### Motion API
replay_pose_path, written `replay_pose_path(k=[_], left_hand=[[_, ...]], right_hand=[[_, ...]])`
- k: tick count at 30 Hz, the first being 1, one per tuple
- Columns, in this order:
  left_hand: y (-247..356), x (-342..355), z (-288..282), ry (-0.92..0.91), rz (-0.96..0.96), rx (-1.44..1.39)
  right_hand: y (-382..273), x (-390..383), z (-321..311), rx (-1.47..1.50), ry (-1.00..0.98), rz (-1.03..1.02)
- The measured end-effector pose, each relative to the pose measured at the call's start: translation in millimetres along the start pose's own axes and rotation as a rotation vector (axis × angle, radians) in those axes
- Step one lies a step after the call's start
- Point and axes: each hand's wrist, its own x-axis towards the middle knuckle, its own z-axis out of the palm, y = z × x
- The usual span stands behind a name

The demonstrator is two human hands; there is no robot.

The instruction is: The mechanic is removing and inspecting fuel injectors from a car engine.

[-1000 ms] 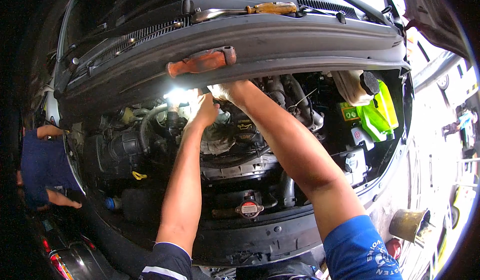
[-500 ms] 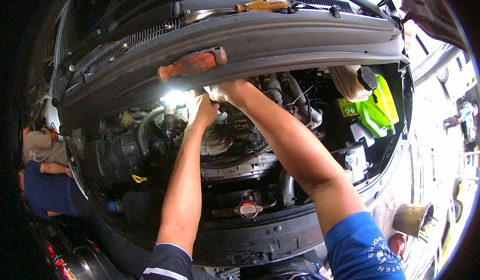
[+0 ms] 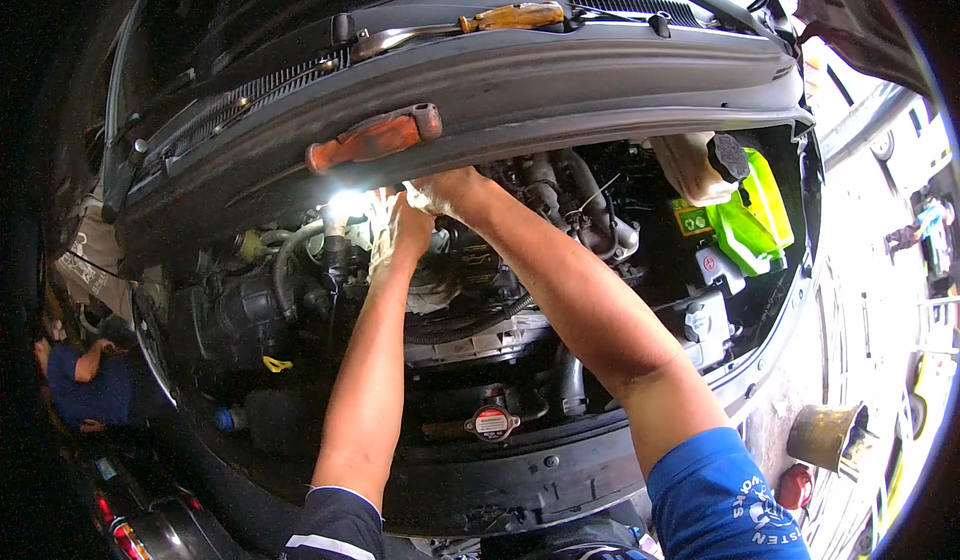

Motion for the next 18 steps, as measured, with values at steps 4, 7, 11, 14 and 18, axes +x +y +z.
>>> replay_pose_path(k=[4, 7, 11, 14, 18], left_hand=[[5.3, 5.0, -8.0, -0.11, -0.045, 0.007], [7.9, 7.9, -13.2, -0.173, -0.262, -0.455], [4.9, 6.0, -22.6, -0.085, -0.148, -0.45], [1.6, 7.4, -31.0, -0.061, 0.005, -0.382], [-5.5, 12.3, -47.9, -0.151, 0.003, -0.466]], right_hand=[[1.3, 4.7, -0.7, 0.784, 0.214, 0.047], [10.1, 1.6, -6.0, 0.411, 0.233, -0.022], [8.9, -2.3, -9.5, 0.051, 0.194, 0.011], [-2.9, -8.9, -18.1, 0.304, 0.196, 0.199], [-4.4, -25.5, -45.3, 0.062, 0.34, 0.095]])
